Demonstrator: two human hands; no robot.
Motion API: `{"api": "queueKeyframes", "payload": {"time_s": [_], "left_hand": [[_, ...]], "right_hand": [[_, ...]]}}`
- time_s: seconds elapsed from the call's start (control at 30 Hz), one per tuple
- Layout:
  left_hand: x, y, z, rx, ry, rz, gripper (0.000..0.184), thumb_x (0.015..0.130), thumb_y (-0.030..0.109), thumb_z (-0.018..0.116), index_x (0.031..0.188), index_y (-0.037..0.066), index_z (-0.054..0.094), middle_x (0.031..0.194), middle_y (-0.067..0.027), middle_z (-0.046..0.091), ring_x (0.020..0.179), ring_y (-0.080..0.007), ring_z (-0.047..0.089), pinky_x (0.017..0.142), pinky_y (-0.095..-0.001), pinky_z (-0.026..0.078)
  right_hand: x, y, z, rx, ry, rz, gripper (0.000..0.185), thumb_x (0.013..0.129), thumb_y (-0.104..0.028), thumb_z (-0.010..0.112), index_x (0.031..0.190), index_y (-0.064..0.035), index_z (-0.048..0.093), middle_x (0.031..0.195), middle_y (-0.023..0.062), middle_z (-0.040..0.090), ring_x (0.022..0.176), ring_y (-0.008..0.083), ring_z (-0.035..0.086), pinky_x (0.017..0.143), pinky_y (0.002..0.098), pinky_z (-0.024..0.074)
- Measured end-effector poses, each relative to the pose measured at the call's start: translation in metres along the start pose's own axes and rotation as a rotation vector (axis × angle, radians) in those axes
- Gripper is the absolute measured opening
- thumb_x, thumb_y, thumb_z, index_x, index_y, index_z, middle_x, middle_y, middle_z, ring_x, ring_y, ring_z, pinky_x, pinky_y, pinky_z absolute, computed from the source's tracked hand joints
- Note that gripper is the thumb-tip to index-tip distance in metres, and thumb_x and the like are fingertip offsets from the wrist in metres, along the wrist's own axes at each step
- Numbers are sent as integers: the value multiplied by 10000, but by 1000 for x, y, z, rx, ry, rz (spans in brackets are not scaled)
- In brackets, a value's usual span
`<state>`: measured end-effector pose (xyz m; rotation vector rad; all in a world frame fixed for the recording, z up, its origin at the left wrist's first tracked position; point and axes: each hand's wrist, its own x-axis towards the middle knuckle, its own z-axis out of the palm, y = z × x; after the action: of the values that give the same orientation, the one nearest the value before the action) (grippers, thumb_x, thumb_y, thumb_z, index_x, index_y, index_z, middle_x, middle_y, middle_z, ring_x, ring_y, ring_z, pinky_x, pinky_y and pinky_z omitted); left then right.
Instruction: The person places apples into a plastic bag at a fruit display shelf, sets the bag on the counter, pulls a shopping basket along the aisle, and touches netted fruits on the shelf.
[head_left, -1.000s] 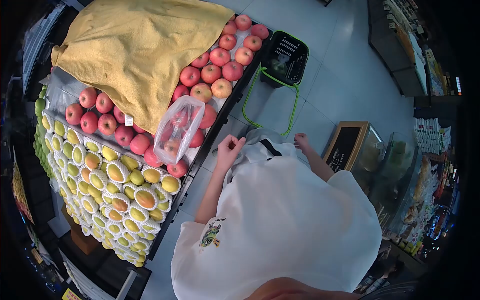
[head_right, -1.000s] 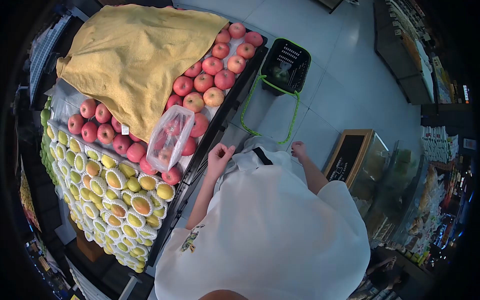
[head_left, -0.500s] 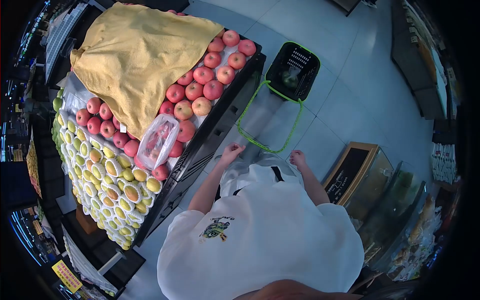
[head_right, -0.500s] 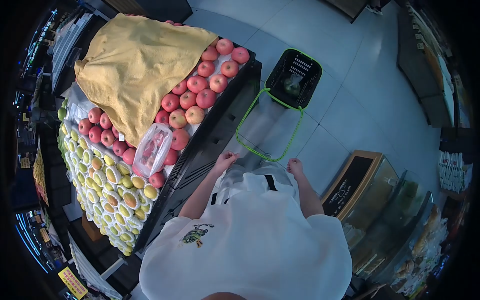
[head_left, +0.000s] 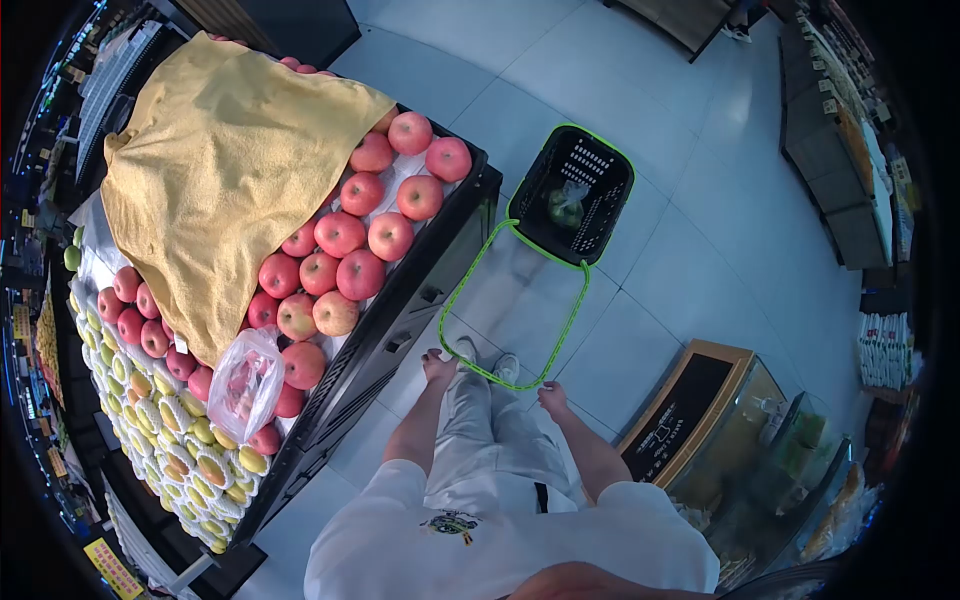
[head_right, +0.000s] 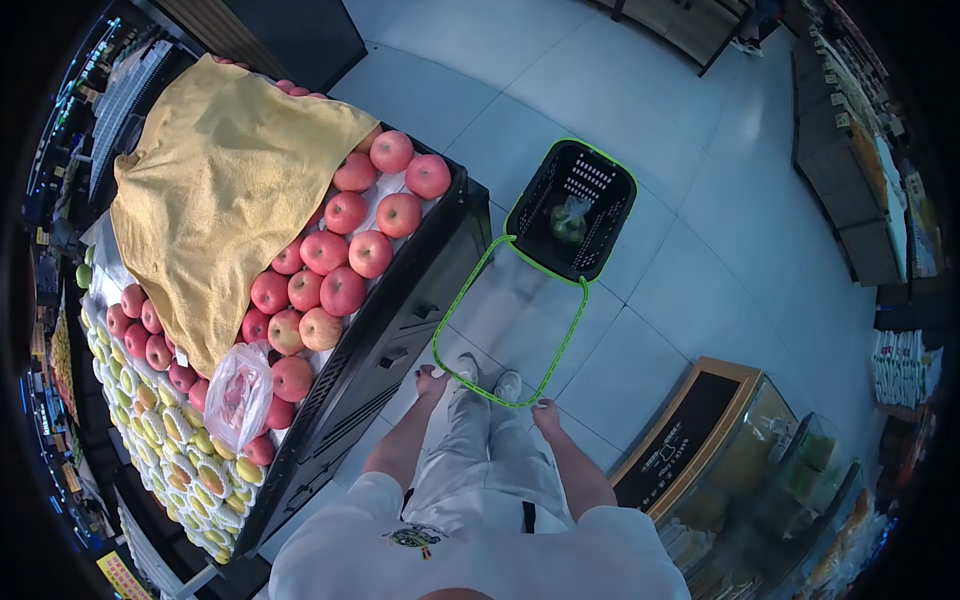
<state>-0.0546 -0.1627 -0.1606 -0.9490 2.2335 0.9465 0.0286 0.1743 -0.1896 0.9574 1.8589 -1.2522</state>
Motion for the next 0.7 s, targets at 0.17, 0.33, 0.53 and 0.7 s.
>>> {"api": "queueKeyframes", "payload": {"time_s": [0.17,0.33,0.53,0.7], "left_hand": [[73,-3,1,-210,66,5,1074,724,396,875,1555,56,286,1608,-242,318,1459,-370,389,1170,-430,383],[79,22,-30,-86,-397,-43,1058,769,464,842,1554,26,284,1511,-269,479,1413,-397,467,1151,-447,406],[12,82,-58,276,-82,51,779,862,391,712,1468,45,367,1331,-271,619,1312,-399,569,1092,-501,467],[48,105,-38,-393,9,-119,547,920,274,646,1379,72,428,1000,-194,677,833,-369,675,756,-481,563]], "right_hand": [[79,63,34,-5,146,54,596,957,-391,656,1394,-24,484,1073,190,686,982,287,702,862,376,554],[46,-15,14,728,-208,333,547,983,-475,640,1334,-71,529,1036,175,686,927,296,707,828,418,558],[-15,-65,-5,556,116,118,394,1004,-399,638,1225,-86,547,821,79,616,707,228,666,595,432,537],[-58,-101,-32,655,240,60,354,998,-351,653,1181,-65,554,808,84,594,667,223,630,569,425,524]]}}
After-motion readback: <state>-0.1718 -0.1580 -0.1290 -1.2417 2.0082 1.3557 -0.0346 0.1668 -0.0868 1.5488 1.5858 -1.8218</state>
